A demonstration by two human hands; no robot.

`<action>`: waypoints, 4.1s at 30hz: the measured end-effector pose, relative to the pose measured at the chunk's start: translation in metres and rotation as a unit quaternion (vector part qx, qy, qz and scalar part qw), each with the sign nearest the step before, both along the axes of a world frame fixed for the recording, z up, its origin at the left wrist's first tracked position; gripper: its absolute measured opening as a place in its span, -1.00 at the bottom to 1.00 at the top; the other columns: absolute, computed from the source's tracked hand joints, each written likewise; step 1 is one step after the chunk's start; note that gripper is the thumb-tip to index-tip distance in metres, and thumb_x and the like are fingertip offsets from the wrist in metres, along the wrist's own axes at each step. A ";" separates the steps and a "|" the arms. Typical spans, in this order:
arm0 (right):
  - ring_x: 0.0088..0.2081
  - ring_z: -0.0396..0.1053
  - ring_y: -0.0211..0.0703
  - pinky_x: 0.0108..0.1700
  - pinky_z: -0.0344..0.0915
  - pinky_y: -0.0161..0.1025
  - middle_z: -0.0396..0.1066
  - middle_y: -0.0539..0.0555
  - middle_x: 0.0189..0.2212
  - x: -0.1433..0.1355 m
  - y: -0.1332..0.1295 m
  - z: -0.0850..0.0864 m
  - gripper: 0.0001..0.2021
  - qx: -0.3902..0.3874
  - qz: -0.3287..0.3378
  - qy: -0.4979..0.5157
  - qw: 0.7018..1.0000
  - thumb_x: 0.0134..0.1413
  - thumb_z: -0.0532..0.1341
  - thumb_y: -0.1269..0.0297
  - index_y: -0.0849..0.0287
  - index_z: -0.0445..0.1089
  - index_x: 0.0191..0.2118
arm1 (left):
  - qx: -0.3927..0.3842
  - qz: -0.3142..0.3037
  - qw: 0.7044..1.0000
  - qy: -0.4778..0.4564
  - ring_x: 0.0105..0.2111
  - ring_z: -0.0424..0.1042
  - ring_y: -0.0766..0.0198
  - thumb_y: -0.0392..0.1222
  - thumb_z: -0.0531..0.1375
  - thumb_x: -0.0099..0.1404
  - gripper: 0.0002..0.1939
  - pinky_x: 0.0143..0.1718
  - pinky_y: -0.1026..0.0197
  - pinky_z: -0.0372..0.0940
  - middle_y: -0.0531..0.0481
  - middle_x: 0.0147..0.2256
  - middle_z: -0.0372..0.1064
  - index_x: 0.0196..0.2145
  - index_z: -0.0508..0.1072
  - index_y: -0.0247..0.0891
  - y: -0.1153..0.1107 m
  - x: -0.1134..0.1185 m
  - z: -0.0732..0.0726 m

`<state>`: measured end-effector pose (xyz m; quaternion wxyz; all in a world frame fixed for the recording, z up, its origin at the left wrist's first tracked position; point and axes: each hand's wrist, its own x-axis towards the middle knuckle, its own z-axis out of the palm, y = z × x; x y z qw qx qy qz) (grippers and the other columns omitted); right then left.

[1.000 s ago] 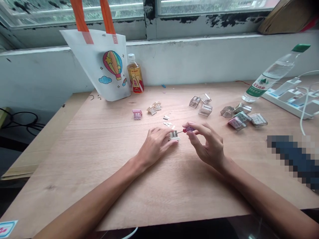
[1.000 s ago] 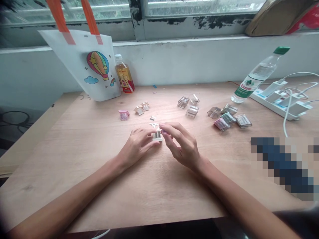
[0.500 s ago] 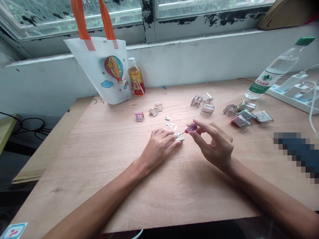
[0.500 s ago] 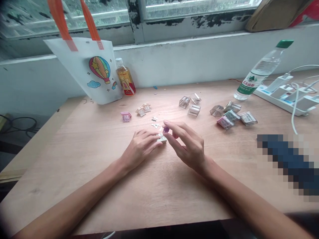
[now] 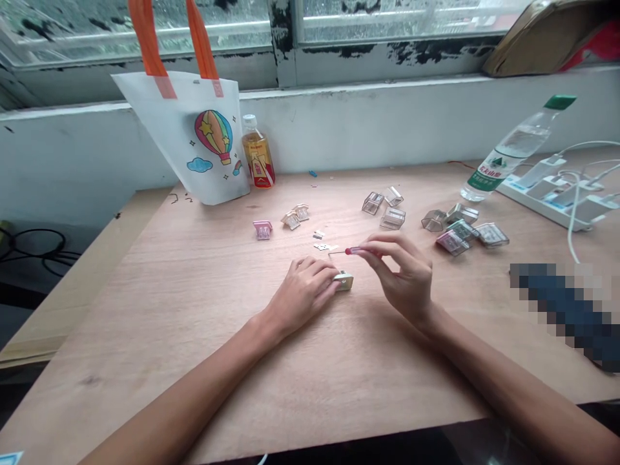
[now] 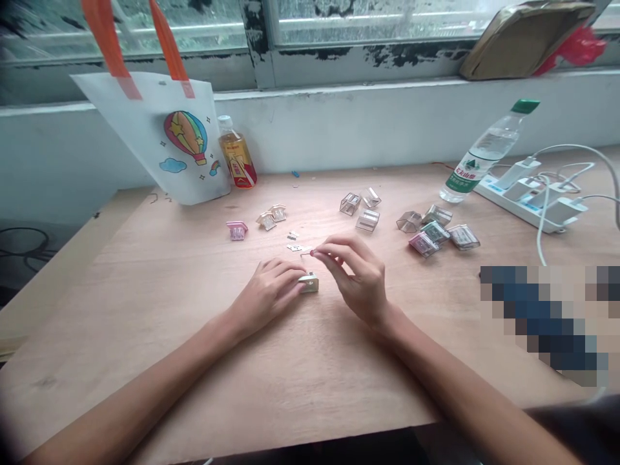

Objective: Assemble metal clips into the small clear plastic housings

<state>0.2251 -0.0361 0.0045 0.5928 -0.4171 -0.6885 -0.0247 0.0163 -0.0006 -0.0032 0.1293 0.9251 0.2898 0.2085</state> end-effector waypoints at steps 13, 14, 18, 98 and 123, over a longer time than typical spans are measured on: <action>-0.32 0.48 -0.11 -0.43 0.36 -0.23 0.54 0.11 -0.26 0.049 0.029 -0.021 -0.78 -0.150 -0.129 0.124 0.972 0.32 0.21 0.13 0.15 0.52 -0.13 | -0.094 -0.029 0.995 -0.034 0.06 0.40 0.13 -0.37 -0.01 0.48 -0.73 0.10 -0.01 0.20 -0.06 0.03 0.50 -0.02 0.41 -0.17 0.004 -0.007 0.007; -0.30 0.48 -0.10 -0.37 0.36 -0.21 0.55 0.12 -0.27 0.052 0.031 -0.024 -0.77 -0.169 -0.129 0.107 0.971 0.32 0.21 0.14 0.16 0.52 -0.14 | -0.098 -0.031 0.994 -0.035 0.06 0.40 0.13 -0.37 0.00 0.47 -0.73 0.10 0.00 0.20 -0.05 0.03 0.50 -0.02 0.42 -0.16 0.005 -0.007 0.007; -0.34 0.45 -0.09 -0.26 0.31 -0.17 0.59 0.12 -0.29 0.059 0.038 -0.034 -0.77 -0.251 -0.140 0.021 0.958 0.32 0.18 0.18 0.20 0.53 -0.18 | -0.112 -0.037 0.992 -0.035 0.08 0.38 0.14 -0.38 0.00 0.47 -0.73 0.11 0.01 0.17 -0.02 0.06 0.49 -0.04 0.42 -0.15 0.007 -0.009 0.008; -0.03 0.43 0.03 0.04 0.34 0.01 0.53 0.16 -0.11 0.033 0.028 -0.032 -0.75 -0.222 0.053 -0.190 0.955 0.44 0.06 0.18 0.11 0.47 -0.13 | 0.172 0.288 0.942 -0.023 0.15 0.26 -0.16 0.02 0.12 0.44 -0.49 0.17 -0.16 0.18 -0.29 0.16 0.27 0.25 0.30 -0.25 0.099 -0.097 0.001; -0.11 0.48 -0.05 -0.17 0.45 -0.16 0.49 0.15 -0.12 -0.031 0.067 -0.023 -0.79 -0.163 0.150 0.054 0.974 0.36 0.18 0.14 0.08 0.52 -0.10 | -0.305 0.111 0.892 -0.315 -0.56 0.17 0.32 0.26 -0.08 0.49 -0.43 -0.49 0.21 0.15 0.08 -0.57 0.15 -0.51 0.23 -0.21 0.068 0.007 0.008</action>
